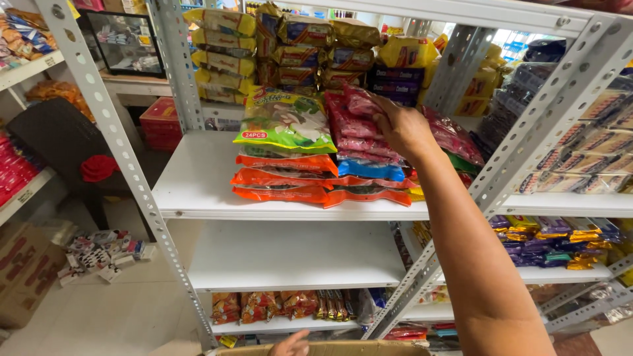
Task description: Stocking and organizing packaged snack food from a cardboard box onto store shelves.
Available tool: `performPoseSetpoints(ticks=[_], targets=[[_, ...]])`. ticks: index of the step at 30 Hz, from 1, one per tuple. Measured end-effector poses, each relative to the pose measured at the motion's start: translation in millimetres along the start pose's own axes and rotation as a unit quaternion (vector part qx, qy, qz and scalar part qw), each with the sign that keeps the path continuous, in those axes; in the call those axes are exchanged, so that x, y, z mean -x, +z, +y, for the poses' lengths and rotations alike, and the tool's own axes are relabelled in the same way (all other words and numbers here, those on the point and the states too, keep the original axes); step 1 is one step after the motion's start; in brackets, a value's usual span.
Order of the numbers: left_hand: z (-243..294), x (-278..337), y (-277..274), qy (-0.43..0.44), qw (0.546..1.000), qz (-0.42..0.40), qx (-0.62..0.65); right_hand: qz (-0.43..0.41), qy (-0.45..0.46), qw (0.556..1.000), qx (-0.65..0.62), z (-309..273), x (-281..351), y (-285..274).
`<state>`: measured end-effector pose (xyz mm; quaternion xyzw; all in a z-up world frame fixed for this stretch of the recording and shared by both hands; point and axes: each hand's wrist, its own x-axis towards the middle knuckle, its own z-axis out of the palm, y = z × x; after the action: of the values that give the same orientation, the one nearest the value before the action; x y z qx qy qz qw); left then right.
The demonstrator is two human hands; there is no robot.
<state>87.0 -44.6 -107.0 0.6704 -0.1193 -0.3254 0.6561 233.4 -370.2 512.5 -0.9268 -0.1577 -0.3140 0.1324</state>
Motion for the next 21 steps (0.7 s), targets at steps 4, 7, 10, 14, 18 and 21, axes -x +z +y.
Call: performPoseSetpoints(ticks=[4,7,10,14,18,21], targets=[[46.2,-21.1,27.0,0.126,0.991,0.030,-0.037,0.095,-0.041,0.993,0.049,20.0,2.7,20.0],[240.6,60.5,67.0,0.029,0.997,0.069,0.006,0.165,-0.031,0.986,0.022,21.7,10.7,26.3],[339.2,80.8,76.4,0.094,0.994,0.038,0.033,0.225,-0.053,0.973,-0.006,0.6,38.5,15.7],[413.1,40.5,74.3,0.203,0.971,-0.051,0.120,0.237,-0.070,0.968,0.039,-22.6,78.0,8.4],[462.5,-16.3,74.0,0.272,0.892,-0.192,0.306,0.284,-0.141,0.942,0.112,-32.6,119.2,15.9],[498.0,-24.1,80.3,0.261,0.852,-0.242,0.384,0.288,-0.162,0.933,0.140,-42.3,147.5,23.0]])
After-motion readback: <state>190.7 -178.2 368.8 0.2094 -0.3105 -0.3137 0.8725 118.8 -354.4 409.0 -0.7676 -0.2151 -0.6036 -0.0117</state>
